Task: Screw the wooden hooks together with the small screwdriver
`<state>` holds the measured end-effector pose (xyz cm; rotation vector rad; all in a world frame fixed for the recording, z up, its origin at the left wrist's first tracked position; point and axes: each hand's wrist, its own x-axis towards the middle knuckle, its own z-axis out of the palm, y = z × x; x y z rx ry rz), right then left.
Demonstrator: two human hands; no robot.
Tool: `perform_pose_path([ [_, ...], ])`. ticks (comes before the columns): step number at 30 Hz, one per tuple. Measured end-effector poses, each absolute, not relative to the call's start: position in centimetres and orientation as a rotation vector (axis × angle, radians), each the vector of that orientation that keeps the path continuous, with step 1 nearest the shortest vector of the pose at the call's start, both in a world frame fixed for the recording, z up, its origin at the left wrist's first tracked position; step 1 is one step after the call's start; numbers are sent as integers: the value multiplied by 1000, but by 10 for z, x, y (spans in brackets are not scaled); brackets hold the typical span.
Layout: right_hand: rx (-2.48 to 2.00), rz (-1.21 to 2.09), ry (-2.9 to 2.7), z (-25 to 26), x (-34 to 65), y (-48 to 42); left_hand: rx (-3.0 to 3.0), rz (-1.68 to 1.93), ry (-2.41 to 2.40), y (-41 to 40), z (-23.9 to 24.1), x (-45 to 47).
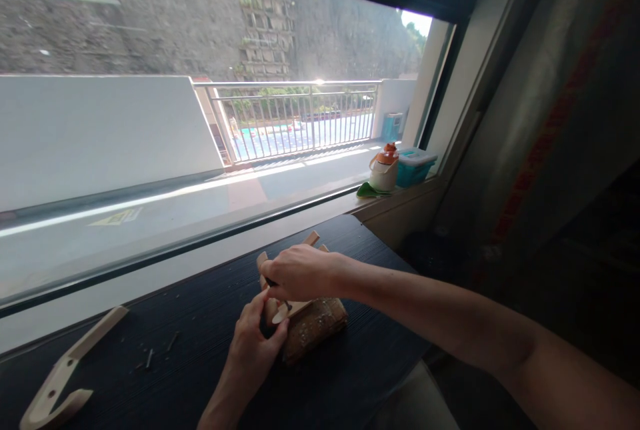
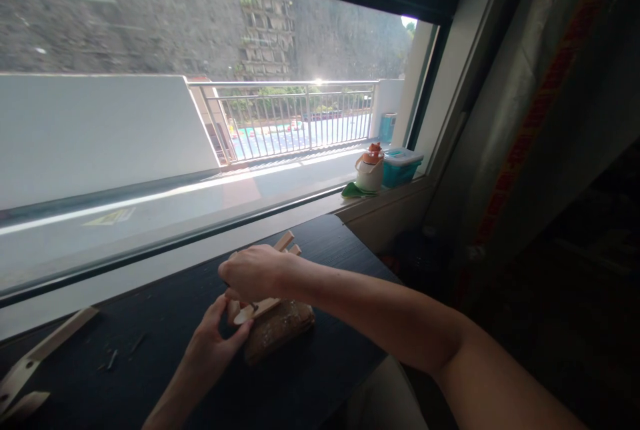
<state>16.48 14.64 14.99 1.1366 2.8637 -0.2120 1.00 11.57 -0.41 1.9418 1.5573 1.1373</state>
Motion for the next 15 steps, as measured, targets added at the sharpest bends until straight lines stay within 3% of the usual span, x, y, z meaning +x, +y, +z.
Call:
perform_pose_path([
  [10,1351,-386,2972,159,188,133,1936,1318,1597,113,38,23],
  [15,1747,-409,2969,141,232,131,1981,1274,1604,110,49,33],
])
